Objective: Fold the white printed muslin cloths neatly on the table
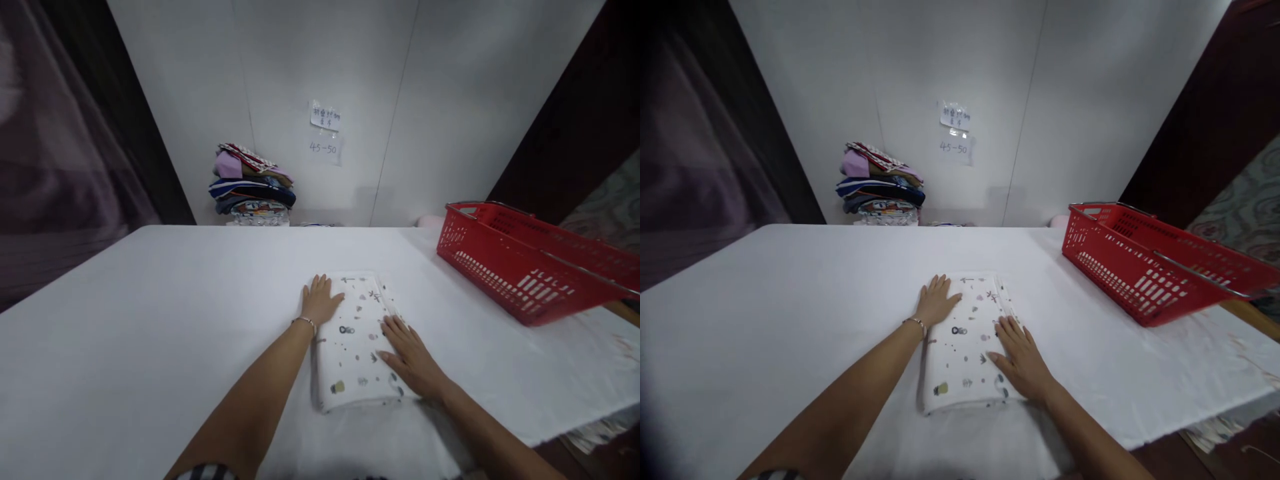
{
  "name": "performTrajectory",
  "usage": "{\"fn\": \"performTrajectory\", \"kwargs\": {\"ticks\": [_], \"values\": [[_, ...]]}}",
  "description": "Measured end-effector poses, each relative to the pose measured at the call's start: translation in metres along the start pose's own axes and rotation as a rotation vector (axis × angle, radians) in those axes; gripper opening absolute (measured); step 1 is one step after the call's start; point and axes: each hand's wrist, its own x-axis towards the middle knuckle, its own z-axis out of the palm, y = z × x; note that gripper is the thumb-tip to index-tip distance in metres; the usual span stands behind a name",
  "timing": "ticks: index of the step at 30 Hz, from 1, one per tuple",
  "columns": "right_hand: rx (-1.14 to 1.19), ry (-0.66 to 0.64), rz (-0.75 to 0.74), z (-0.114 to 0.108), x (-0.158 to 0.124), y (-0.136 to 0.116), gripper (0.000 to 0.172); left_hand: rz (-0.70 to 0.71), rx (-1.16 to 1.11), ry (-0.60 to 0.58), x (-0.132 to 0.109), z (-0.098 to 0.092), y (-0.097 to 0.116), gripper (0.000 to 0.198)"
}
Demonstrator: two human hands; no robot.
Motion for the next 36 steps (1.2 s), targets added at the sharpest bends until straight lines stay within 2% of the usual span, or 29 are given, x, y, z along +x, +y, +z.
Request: {"fn": "performTrajectory", "kwargs": {"ticks": [5,9,11,13,16,20,22,27,29,31,34,36], "values": [[0.01,0.016,0.003,0.002,0.0,-0.001,0.066,0.017,-0.07,0.025,0.0,0.006,-0.004,0.066],[0.018,-0.017,0.024,-0.005,0.002,-0.003,0.067,-0.031,-0.21,-0.033,0.005,-0.008,-0.002,0.068],[0.043,-0.049,0.032,-0.012,0.002,-0.005,0.068,-0.069,-0.313,-0.016,0.0,-0.018,-0.001,0.07],[0.054,-0.082,0.032,-0.02,0.0,-0.008,0.068,-0.059,-0.33,0.027,-0.018,-0.026,0.0,0.069],[-0.021,-0.024,-0.025,-0.025,-0.009,-0.017,0.066,0.069,-0.202,0.029,-0.067,-0.026,0.006,0.069],[-0.121,0.049,-0.098,-0.01,-0.024,-0.027,0.067,0.323,-0.073,-0.057,-0.135,-0.005,0.011,0.072],[-0.142,0.061,-0.088,-0.002,-0.028,-0.03,0.066,0.337,-0.058,-0.077,-0.152,0.006,0.01,0.067],[-0.13,0.048,-0.072,0.001,-0.028,-0.03,0.066,0.288,-0.1,-0.073,-0.154,0.012,0.009,0.066],[-0.037,0.024,-0.069,-0.003,-0.026,-0.025,0.066,0.275,-0.161,-0.074,-0.154,0.009,0.011,0.066],[0.127,0.072,-0.017,-0.01,-0.022,-0.016,0.065,0.234,-0.254,-0.031,-0.156,0.007,0.012,0.065],[0.429,0.215,0.225,-0.023,-0.016,0.0,0.061,0.049,-0.451,0.078,-0.157,0.003,0.013,0.062],[0.617,0.198,0.415,-0.031,-0.012,0.008,0.061,-0.117,-0.604,0.096,-0.155,-0.001,0.014,0.06]]}}
